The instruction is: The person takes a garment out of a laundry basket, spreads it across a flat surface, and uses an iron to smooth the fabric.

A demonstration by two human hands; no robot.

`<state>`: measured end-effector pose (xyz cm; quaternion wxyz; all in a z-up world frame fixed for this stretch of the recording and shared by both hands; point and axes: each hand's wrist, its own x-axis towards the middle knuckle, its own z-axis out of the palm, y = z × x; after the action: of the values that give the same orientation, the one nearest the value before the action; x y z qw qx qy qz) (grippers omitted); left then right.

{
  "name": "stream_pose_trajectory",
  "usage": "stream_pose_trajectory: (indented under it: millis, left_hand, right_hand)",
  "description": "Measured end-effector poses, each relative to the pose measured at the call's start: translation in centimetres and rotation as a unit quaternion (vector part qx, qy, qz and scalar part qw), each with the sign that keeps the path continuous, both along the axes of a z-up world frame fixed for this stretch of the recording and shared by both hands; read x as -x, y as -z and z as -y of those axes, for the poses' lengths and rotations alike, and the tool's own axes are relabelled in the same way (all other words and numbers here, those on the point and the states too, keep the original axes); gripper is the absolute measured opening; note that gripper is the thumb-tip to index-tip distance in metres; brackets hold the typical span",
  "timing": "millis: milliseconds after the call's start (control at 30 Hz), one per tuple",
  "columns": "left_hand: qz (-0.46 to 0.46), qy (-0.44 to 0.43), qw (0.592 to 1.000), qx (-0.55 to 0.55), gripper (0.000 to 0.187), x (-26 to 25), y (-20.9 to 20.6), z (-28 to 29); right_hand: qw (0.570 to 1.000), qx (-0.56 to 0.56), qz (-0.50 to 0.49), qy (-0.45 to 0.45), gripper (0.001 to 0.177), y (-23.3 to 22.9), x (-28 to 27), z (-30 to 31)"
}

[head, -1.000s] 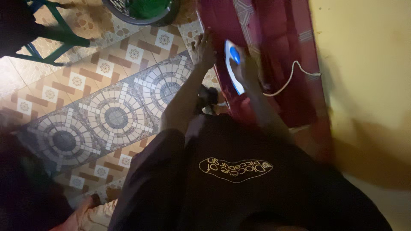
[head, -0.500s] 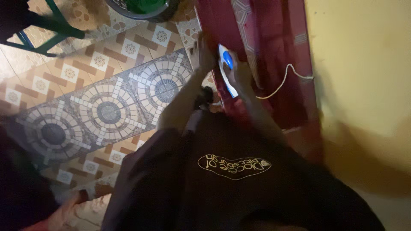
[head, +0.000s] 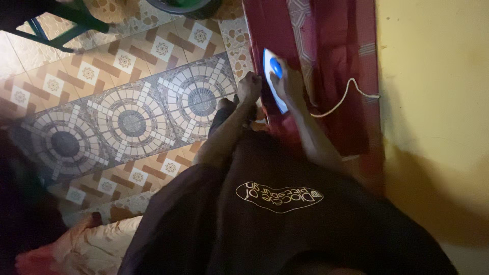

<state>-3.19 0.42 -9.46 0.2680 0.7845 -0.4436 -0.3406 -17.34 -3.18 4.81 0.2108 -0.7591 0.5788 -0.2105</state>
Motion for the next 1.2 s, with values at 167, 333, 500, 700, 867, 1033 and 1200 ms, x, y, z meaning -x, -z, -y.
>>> stream_pose_trajectory:
  millis: [167, 333, 500, 700, 867, 1033, 1200]
  left_hand:
    - [0.008, -0.002, 0.998, 0.062, 0.026, 0.0, 0.5, 0.3]
    - [0.009, 0.009, 1.0, 0.016, 0.026, -0.5, 0.4, 0.4]
    - [0.0, 0.026, 1.0, 0.014, 0.025, -0.9, 0.2, 0.2]
    - [-0.02, -0.007, 1.0, -0.004, 0.023, -0.1, 0.6, 0.1]
    - [-0.009, 0.024, 0.999, -0.044, 0.03, -0.7, 0.2, 0.6]
    - [-0.001, 0.01, 1.0, -0.009, 0.029, -0.7, 0.1, 0.3]
    - [0.017, 0.013, 0.999, -0.04, 0.029, -1.0, -0.7, 0.7]
  right_hand:
    - [1.0, -0.004, 0.004, 0.013, 0.048, 0.2, -1.6, 3.6]
    - [0.999, 0.003, 0.024, -0.039, 0.049, -0.4, -0.2, 0.7]
    - [0.997, 0.054, -0.022, -0.044, 0.053, -0.4, 1.6, -3.7]
    - [0.996, 0.056, -0.014, 0.066, 0.054, 1.1, 0.6, 0.8]
    - [0.998, 0.012, -0.025, 0.057, 0.055, 0.5, 0.4, -0.1]
    - [0.997, 0.057, -0.046, 0.005, 0.058, 0.5, 2.3, -3.8]
    - [0.995, 0.069, -0.01, 0.071, 0.054, 0.9, 1.6, -1.0]
